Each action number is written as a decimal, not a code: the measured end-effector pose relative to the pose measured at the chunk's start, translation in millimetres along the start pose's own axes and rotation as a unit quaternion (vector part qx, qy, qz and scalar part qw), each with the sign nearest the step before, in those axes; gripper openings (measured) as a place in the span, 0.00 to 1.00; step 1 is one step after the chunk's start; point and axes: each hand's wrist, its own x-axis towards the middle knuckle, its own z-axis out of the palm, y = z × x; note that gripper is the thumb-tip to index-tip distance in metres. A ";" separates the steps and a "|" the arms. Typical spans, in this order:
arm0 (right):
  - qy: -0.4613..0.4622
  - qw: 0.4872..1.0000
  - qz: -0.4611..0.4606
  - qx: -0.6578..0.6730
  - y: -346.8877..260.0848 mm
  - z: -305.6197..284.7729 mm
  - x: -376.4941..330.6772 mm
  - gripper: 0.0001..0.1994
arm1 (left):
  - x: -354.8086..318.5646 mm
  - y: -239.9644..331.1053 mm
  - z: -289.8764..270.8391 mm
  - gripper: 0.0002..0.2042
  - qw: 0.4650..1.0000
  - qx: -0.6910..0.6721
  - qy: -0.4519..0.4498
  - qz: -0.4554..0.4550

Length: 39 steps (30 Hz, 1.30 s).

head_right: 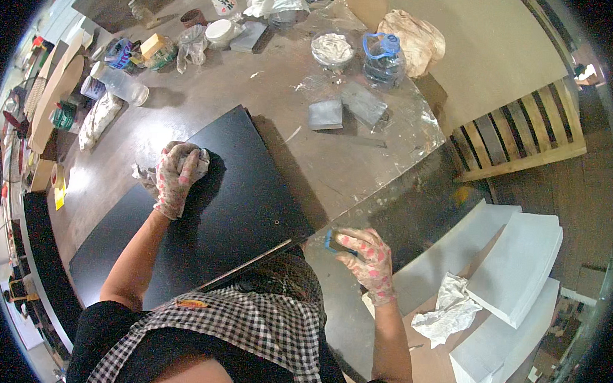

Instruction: The person scrubs the edges of a black rectangular panel with a small blue abrasive block and wipes the surface with a white cloth. The person repeatedly flips the panel to clean both sides and edges, then places it on a stack of similar panels.

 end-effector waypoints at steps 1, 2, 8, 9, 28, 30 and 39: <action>-0.012 1.000 0.018 -0.003 5.2 1.8 1.9 0.26 | 0.0 0.7 -0.1 0.10 1.000 -0.005 -0.002 -0.005; -0.042 0.998 0.026 -0.038 9.9 5.1 6.9 0.26 | 0.6 1.1 -0.2 0.10 1.000 -0.007 0.005 0.000; 0.023 0.993 -0.119 -0.003 42.6 74.4 150.8 0.21 | 2.6 3.6 -2.4 0.10 0.999 -0.030 -0.011 -0.024; 0.030 0.991 -0.129 0.006 43.1 80.3 172.7 0.19 | 2.1 3.5 -2.5 0.10 0.999 -0.034 -0.016 -0.029; 0.201 0.960 0.175 0.085 -7.5 -0.8 -50.9 0.18 | -4.0 30.0 3.4 0.28 0.930 0.051 -0.186 0.312; 0.200 0.962 0.180 0.055 -8.5 4.8 -52.8 0.16 | 32.5 30.9 15.9 0.26 0.971 0.070 -0.091 0.212; 0.301 0.925 0.215 0.090 -38.4 2.5 -69.3 0.16 | -69.7 127.3 105.8 0.28 0.834 -0.062 -0.314 0.449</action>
